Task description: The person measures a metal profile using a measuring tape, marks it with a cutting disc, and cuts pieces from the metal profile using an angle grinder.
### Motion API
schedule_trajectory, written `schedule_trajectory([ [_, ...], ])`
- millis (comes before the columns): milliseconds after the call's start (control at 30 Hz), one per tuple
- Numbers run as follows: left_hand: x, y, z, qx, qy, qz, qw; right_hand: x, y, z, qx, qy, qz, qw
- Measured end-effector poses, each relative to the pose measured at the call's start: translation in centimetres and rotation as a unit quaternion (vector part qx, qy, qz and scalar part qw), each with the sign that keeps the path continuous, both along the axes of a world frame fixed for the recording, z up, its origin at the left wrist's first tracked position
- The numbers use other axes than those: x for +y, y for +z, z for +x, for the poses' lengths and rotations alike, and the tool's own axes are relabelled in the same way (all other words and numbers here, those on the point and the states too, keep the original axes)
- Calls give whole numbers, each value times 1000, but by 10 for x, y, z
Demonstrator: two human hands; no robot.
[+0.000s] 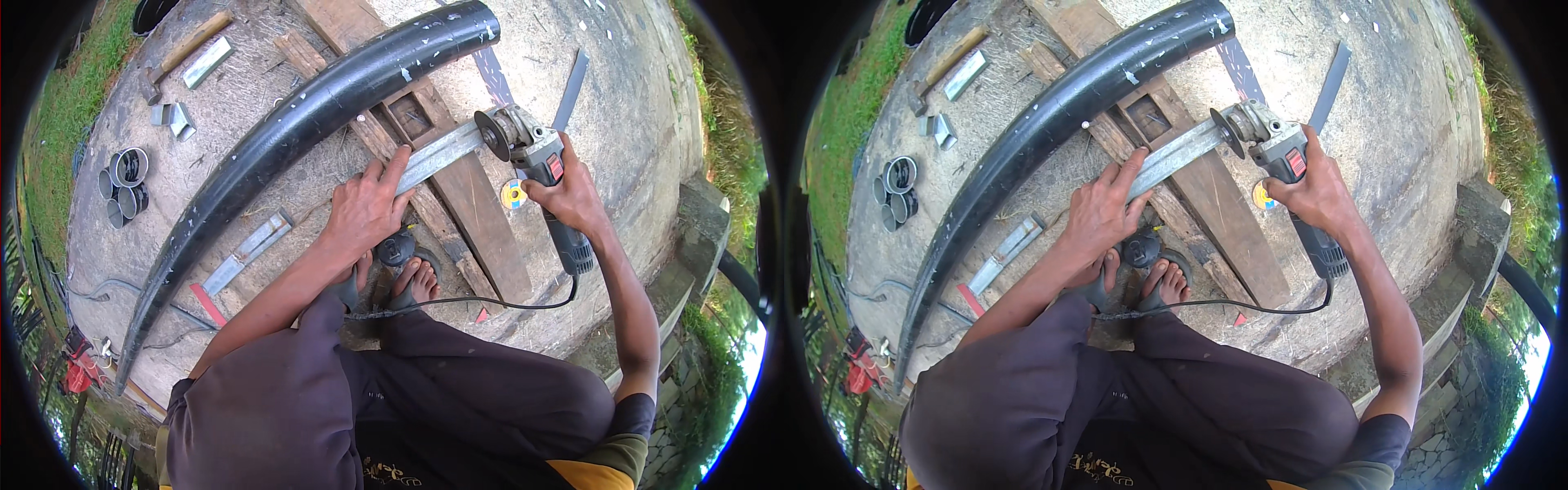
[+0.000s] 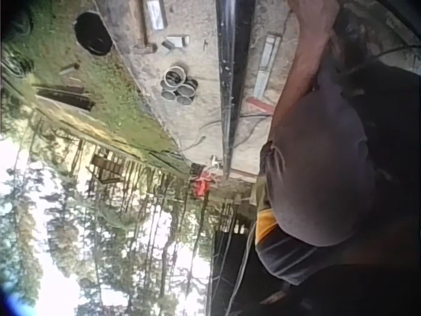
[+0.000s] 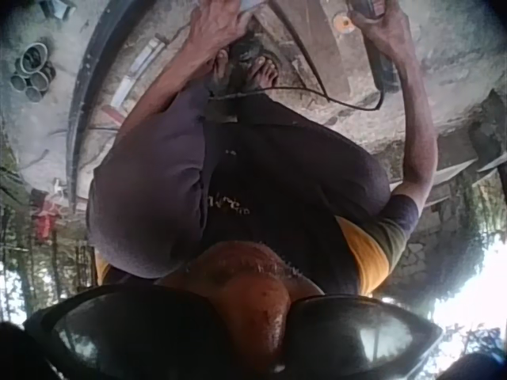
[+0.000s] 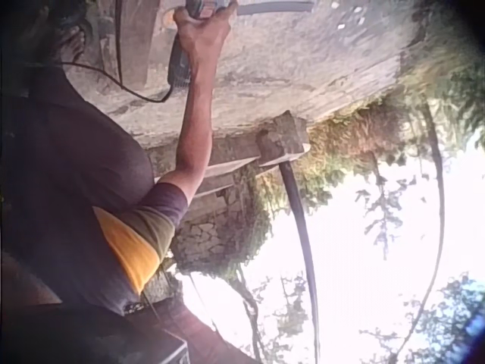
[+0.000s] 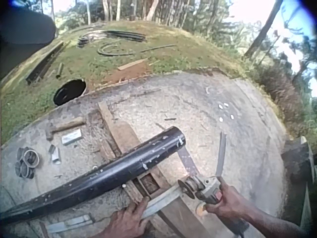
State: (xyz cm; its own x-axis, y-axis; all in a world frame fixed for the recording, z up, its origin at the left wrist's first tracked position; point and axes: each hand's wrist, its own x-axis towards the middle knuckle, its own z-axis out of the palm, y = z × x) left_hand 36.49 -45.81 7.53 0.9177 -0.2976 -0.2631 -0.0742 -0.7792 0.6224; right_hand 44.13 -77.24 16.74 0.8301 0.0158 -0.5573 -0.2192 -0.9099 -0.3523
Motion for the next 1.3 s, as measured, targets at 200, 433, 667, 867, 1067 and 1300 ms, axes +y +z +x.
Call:
schedule_trajectory([
  [200, 0, -1, -1, -4, 3, -2, 1000, 8, 6, 5, 20, -5, 18, 1000],
  [433, 0, -2, -1, -14, 3, -3, 1000, 5, -3, 6, -6, 14, 5, 1000],
  [667, 0, -3, -1, -13, 1, -4, 1000, 7, 0, 13, 11, 13, 4, 1000],
  [867, 2, -1, -1, -11, -1, 4, 1000, 9, 4, 6, 7, 17, -11, 1000],
  [1067, 1, 0, 1, -5, -4, 0, 1000, 1, 6, -3, 28, -4, -2, 1000],
  [1300, 2, 1, 0, -10, 1, 0, 1000, -2, 21, -22, 43, -19, -23, 999],
])
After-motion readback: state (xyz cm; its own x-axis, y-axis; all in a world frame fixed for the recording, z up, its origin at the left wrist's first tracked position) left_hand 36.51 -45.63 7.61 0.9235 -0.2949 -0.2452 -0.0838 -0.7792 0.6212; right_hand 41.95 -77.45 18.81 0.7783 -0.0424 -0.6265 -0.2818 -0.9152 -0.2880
